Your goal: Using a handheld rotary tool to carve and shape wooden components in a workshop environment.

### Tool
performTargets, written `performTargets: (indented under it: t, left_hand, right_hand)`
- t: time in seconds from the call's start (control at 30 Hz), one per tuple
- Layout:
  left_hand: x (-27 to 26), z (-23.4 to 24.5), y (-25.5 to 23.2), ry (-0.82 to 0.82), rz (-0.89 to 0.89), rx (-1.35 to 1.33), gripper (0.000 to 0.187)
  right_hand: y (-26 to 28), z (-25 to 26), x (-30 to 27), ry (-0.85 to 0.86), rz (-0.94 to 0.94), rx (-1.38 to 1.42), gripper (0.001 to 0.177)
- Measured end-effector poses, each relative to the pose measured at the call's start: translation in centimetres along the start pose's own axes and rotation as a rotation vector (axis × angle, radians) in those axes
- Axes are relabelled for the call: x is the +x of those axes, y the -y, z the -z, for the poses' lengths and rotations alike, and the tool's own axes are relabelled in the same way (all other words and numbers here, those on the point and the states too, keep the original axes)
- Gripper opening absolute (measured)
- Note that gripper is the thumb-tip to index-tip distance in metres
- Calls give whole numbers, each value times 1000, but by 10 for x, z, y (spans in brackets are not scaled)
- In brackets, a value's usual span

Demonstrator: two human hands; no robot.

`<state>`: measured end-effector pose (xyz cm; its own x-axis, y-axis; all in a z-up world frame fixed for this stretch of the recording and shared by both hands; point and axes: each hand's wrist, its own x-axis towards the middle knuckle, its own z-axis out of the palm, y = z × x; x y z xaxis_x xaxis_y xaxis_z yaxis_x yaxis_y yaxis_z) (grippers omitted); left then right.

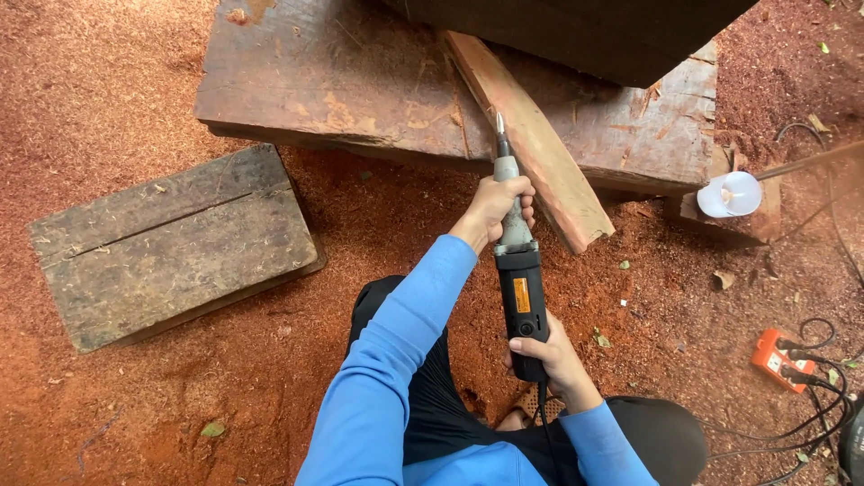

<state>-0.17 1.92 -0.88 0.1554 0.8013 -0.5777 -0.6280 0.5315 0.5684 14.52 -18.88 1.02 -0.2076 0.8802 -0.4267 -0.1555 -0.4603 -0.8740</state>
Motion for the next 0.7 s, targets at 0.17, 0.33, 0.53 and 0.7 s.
performTargets:
  t: [0.17, 0.33, 0.53, 0.7]
  left_hand:
    - [2, 2, 2, 10, 1, -16, 20]
    - [2, 3, 4, 13, -1, -28, 22]
    - [2, 5, 6, 29, 9, -37, 18]
    - [8, 7, 11, 32, 16, -70, 13]
  right_hand:
    - [-9, 7, 0, -13, -15, 14, 36]
    - [-12, 12, 1, -15, -16, 21, 36]
    - [1, 3, -1, -21, -18, 20, 35]
    - [12, -2, -1, 2, -8, -20, 35]
